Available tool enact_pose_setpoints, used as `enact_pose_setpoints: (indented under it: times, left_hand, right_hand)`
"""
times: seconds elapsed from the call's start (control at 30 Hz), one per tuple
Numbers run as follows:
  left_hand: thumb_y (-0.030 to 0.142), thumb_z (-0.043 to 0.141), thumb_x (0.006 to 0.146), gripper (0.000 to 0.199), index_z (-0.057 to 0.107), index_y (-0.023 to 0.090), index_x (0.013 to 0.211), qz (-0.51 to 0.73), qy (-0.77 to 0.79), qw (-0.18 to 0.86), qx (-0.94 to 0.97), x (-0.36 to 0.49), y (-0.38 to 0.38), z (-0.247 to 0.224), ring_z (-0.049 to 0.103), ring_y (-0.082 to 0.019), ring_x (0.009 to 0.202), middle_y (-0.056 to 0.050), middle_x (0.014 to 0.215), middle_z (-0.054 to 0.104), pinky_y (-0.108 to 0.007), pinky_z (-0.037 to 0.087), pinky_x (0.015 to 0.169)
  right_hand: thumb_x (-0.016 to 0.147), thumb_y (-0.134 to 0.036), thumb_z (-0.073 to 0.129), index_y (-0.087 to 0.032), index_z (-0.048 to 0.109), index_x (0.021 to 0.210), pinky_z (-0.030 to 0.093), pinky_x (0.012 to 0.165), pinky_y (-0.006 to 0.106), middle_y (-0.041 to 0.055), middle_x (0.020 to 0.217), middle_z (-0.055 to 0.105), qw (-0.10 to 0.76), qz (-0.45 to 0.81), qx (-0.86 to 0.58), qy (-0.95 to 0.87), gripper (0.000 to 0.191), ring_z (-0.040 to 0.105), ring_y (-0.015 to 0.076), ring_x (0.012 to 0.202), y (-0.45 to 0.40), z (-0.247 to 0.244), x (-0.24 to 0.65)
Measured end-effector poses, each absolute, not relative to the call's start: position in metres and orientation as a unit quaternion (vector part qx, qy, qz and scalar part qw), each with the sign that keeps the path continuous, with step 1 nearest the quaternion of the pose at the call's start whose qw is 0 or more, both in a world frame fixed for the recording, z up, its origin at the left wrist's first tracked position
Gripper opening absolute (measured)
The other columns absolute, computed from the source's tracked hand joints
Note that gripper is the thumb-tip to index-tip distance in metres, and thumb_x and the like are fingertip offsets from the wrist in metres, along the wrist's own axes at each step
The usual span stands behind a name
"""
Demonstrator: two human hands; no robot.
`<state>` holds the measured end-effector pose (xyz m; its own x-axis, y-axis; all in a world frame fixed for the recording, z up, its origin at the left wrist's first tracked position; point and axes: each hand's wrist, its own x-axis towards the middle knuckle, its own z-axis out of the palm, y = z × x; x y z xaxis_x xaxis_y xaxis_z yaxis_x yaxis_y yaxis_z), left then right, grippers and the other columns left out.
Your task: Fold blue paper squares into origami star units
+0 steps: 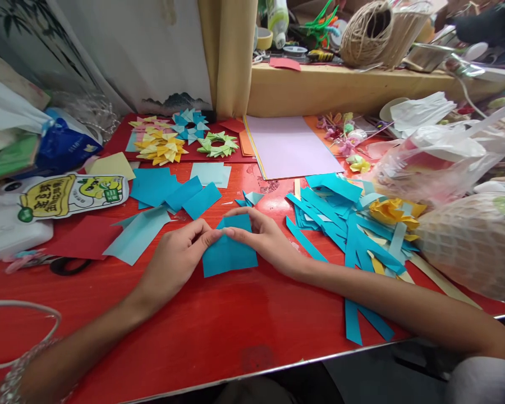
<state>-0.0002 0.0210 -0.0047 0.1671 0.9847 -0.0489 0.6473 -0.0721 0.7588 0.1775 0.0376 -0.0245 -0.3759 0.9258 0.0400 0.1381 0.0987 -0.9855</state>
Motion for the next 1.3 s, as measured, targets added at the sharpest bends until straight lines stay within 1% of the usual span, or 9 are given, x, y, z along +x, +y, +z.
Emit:
enact_pose_setpoints:
  times: [0.1, 0.27, 0.47, 0.6, 0.73, 0.87, 0.97, 1.13, 1.3]
  left_hand:
    - [0.051, 0.043, 0.087, 0.038, 0.046, 0.020, 0.064, 0.269, 0.610, 0.310, 0.678, 0.0006, 0.0210, -0.0042, 0.036, -0.012, 0.054, 0.004, 0.057, 0.039, -0.024, 0.026, 0.048]
    - [0.048, 0.050, 0.084, 0.028, 0.056, 0.022, 0.076, 0.284, 0.583, 0.353, 0.674, 0.0018, 0.0243, -0.0050, 0.048, -0.013, 0.066, 0.003, 0.073, 0.055, -0.022, 0.036, 0.057]
    - [0.045, 0.054, 0.082, 0.029, 0.052, 0.020, 0.068, 0.302, 0.583, 0.359, 0.663, 0.0029, 0.0215, -0.0045, 0.045, -0.010, 0.060, 0.005, 0.064, 0.050, -0.021, 0.035, 0.054]
    - [0.044, 0.054, 0.083, 0.025, 0.056, 0.020, 0.075, 0.314, 0.566, 0.382, 0.659, 0.0026, 0.0217, -0.0052, 0.048, -0.011, 0.063, 0.004, 0.070, 0.053, -0.022, 0.038, 0.057]
    - [0.045, 0.054, 0.083, 0.028, 0.055, 0.020, 0.070, 0.336, 0.562, 0.395, 0.645, 0.0016, 0.0248, -0.0070, 0.044, -0.010, 0.059, 0.004, 0.066, 0.050, -0.022, 0.036, 0.054]
    - [0.045, 0.056, 0.081, 0.024, 0.060, 0.022, 0.078, 0.329, 0.558, 0.435, 0.625, 0.0000, 0.0288, -0.0088, 0.052, -0.012, 0.069, 0.003, 0.076, 0.059, -0.021, 0.041, 0.061]
    - [0.045, 0.058, 0.079, 0.025, 0.059, 0.020, 0.074, 0.316, 0.562, 0.435, 0.629, -0.0016, 0.0299, -0.0090, 0.052, -0.013, 0.069, 0.003, 0.072, 0.059, -0.022, 0.041, 0.061]
    - [0.044, 0.057, 0.080, 0.024, 0.060, 0.020, 0.077, 0.314, 0.556, 0.437, 0.633, -0.0030, 0.0288, -0.0101, 0.054, -0.013, 0.072, 0.002, 0.076, 0.060, -0.022, 0.042, 0.064]
    - [0.042, 0.058, 0.079, 0.022, 0.062, 0.021, 0.077, 0.338, 0.562, 0.445, 0.610, -0.0031, 0.0286, -0.0126, 0.053, -0.015, 0.072, 0.001, 0.076, 0.060, -0.023, 0.042, 0.064]
  right_hand:
    - [0.080, -0.037, 0.062, -0.026, 0.048, 0.116, 0.047, 0.071, 0.026, 0.0009, 0.099, 0.056, 0.380, 0.587, -0.356, -0.620, 0.041, 0.052, 0.0135, 0.082, 0.0380, -0.0263, 0.1766]
    - [0.079, -0.035, 0.063, -0.029, 0.047, 0.118, 0.045, 0.064, 0.026, 0.0004, 0.094, 0.054, 0.362, 0.574, -0.367, -0.636, 0.043, 0.049, 0.0139, 0.077, 0.0383, -0.0274, 0.1768]
    - [0.079, -0.040, 0.061, -0.030, 0.047, 0.123, 0.046, 0.066, 0.029, 0.0015, 0.096, 0.055, 0.347, 0.567, -0.367, -0.650, 0.046, 0.052, 0.0154, 0.077, 0.0370, -0.0286, 0.1774]
    - [0.079, -0.041, 0.061, -0.031, 0.044, 0.128, 0.042, 0.057, 0.027, -0.0003, 0.081, 0.050, 0.317, 0.562, -0.375, -0.665, 0.053, 0.044, 0.0125, 0.063, 0.0369, -0.0289, 0.1779]
    - [0.078, -0.040, 0.064, -0.031, 0.043, 0.129, 0.040, 0.054, 0.025, -0.0015, 0.074, 0.046, 0.308, 0.569, -0.373, -0.665, 0.056, 0.038, 0.0111, 0.059, 0.0375, -0.0279, 0.1779]
    - [0.078, -0.033, 0.064, -0.029, 0.045, 0.126, 0.046, 0.060, 0.027, 0.0001, 0.081, 0.053, 0.352, 0.597, -0.380, -0.612, 0.052, 0.050, 0.0139, 0.069, 0.0391, -0.0288, 0.1773]
    - [0.077, -0.029, 0.064, -0.027, 0.048, 0.121, 0.049, 0.066, 0.029, 0.0016, 0.091, 0.058, 0.387, 0.604, -0.386, -0.581, 0.046, 0.055, 0.0150, 0.078, 0.0402, -0.0308, 0.1766]
    - [0.074, -0.029, 0.067, -0.018, 0.056, 0.102, 0.051, 0.069, 0.029, 0.0029, 0.090, 0.061, 0.372, 0.657, -0.371, -0.541, 0.031, 0.058, 0.0151, 0.079, 0.0421, -0.0324, 0.1754]
    - [0.079, -0.031, 0.064, -0.022, 0.057, 0.112, 0.051, 0.070, 0.027, 0.0024, 0.097, 0.063, 0.374, 0.647, -0.344, -0.568, 0.035, 0.059, 0.0145, 0.083, 0.0425, -0.0309, 0.1763]
